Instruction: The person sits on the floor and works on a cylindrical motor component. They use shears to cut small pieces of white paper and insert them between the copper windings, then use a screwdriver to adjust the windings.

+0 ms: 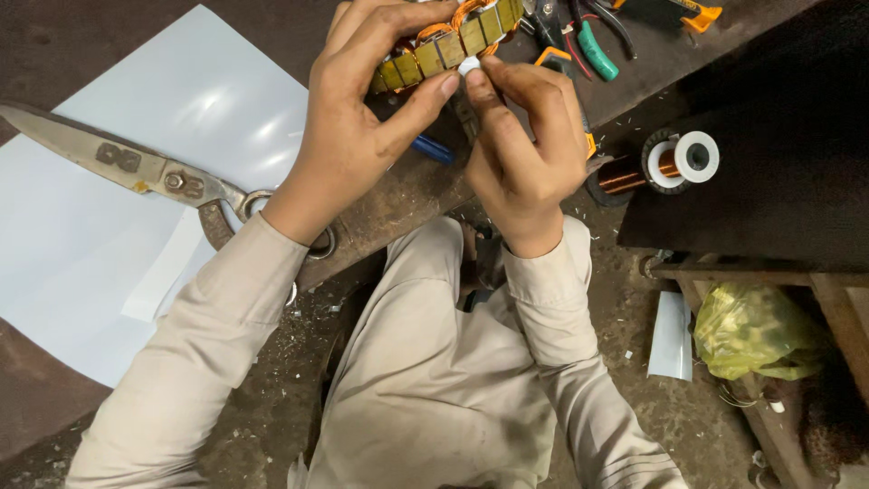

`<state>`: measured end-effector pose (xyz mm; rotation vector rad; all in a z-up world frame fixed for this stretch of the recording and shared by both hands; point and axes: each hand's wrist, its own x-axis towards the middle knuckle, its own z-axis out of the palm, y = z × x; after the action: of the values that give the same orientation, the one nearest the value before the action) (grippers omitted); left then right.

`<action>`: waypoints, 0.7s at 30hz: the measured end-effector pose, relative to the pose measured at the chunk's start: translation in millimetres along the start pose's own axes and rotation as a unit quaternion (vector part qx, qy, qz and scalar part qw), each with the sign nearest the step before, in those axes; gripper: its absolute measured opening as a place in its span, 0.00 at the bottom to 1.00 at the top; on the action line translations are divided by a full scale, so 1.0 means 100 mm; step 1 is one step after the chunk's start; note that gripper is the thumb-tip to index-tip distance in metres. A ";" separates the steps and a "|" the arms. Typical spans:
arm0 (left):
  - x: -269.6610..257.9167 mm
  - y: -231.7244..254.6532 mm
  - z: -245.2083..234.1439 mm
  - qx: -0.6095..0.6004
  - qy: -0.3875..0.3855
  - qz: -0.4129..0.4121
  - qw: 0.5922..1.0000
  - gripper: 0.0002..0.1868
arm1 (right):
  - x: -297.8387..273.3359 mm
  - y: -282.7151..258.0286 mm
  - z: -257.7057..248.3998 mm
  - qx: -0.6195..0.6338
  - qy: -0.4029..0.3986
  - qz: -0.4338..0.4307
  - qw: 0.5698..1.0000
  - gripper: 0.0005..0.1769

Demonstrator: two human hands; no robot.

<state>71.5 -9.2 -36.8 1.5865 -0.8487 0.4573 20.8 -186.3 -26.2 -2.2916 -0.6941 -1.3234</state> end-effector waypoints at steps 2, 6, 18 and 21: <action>0.01 0.00 0.02 -0.001 0.004 0.004 1.000 0.16 | -0.01 -0.01 0.02 -0.013 0.007 -0.010 1.000 0.09; 0.01 0.00 0.03 0.009 0.011 0.000 1.000 0.18 | -0.03 -0.03 0.02 -0.019 -0.010 -0.013 1.000 0.11; 0.00 -0.04 0.05 0.014 0.013 0.009 1.000 0.16 | 0.11 -0.01 -0.13 -0.018 -0.058 -0.031 0.998 0.11; -0.02 -0.05 0.04 0.040 0.005 -0.008 0.999 0.17 | 0.16 -0.03 -0.14 -0.025 -0.067 -0.043 0.997 0.11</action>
<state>73.0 -12.2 -42.3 1.6615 -0.8178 0.4918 16.1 -188.4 -5.4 -2.4334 -0.8209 -1.2464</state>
